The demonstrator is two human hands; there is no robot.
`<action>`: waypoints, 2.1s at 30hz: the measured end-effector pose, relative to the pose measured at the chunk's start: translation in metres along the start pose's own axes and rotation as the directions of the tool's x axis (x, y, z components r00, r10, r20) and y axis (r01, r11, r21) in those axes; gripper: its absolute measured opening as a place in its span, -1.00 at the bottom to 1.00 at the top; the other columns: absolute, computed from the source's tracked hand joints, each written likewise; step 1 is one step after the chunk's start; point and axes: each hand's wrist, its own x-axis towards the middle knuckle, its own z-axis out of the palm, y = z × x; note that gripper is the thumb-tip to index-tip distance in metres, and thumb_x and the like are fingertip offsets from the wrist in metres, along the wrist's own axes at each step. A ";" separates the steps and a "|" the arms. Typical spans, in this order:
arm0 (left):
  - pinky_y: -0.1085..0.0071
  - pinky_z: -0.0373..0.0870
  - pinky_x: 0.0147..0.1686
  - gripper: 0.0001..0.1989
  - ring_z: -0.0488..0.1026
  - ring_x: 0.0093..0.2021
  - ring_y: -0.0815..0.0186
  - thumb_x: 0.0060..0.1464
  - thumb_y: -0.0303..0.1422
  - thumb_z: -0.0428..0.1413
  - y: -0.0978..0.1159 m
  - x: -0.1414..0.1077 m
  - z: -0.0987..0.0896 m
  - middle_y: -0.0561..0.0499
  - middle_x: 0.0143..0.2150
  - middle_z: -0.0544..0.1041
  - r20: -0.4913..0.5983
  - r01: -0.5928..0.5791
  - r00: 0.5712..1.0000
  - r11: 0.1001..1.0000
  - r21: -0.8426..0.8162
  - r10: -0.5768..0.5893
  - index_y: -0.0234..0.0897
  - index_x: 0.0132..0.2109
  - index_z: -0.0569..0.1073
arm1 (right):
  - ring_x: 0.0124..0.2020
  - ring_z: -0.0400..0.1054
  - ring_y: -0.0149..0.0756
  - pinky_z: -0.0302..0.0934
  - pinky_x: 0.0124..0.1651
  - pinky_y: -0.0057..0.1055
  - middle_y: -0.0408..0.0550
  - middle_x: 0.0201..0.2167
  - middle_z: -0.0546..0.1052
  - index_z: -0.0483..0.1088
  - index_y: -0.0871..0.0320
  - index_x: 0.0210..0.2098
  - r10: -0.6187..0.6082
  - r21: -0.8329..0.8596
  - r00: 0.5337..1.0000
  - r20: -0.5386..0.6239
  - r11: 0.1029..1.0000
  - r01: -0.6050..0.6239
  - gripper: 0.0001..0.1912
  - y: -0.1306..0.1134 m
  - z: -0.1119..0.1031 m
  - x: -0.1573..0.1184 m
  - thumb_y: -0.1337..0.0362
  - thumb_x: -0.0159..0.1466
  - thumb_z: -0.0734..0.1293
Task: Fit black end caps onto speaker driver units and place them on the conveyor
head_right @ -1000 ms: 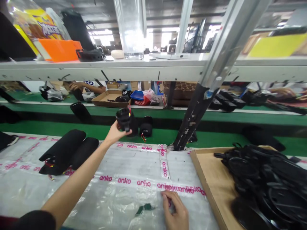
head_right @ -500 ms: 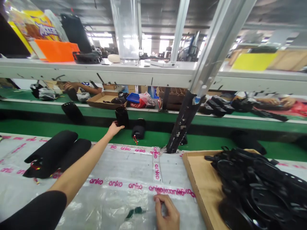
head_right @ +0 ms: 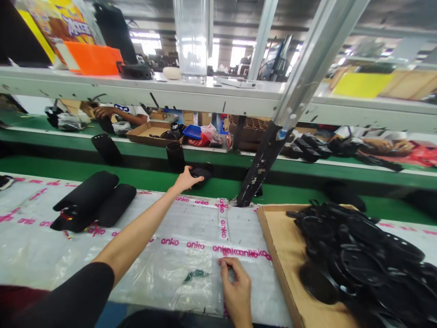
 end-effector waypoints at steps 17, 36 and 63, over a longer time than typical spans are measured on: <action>-0.07 0.34 0.47 0.00 0.31 0.49 -0.07 0.03 -0.37 0.41 -0.047 -0.214 -0.045 -0.16 0.52 0.21 0.156 -0.529 0.657 0.599 -0.601 0.738 0.08 0.50 0.10 | 0.48 0.31 0.12 0.15 0.54 0.09 0.14 0.45 0.41 0.21 -0.01 0.50 -0.093 0.294 0.845 0.527 0.953 -0.078 0.13 -0.078 0.018 0.049 0.12 0.05 0.70; -0.09 0.38 0.39 -0.34 0.41 0.37 -0.09 0.37 0.07 0.02 -0.050 -0.284 0.070 -0.19 0.41 0.38 -0.133 -0.336 0.927 0.617 -0.712 0.352 -0.09 0.47 0.21 | 0.38 0.36 0.13 0.26 0.41 0.10 0.18 0.35 0.43 0.18 0.10 0.41 0.019 0.304 0.996 -0.082 0.953 0.006 -0.32 -0.095 0.064 -0.014 0.00 0.38 0.19; 0.22 0.40 -0.22 -0.89 0.56 -0.37 0.08 0.09 -0.40 0.27 0.070 -0.145 -0.054 0.00 -0.52 0.53 0.799 -0.736 0.375 0.675 -0.051 0.469 -0.17 -0.41 0.61 | -0.54 0.19 -0.36 0.01 -0.38 -0.37 -0.18 -0.62 0.43 0.52 0.13 -0.46 0.168 -0.416 0.898 0.407 0.909 0.019 -0.57 -0.180 -0.036 0.062 0.22 0.48 0.18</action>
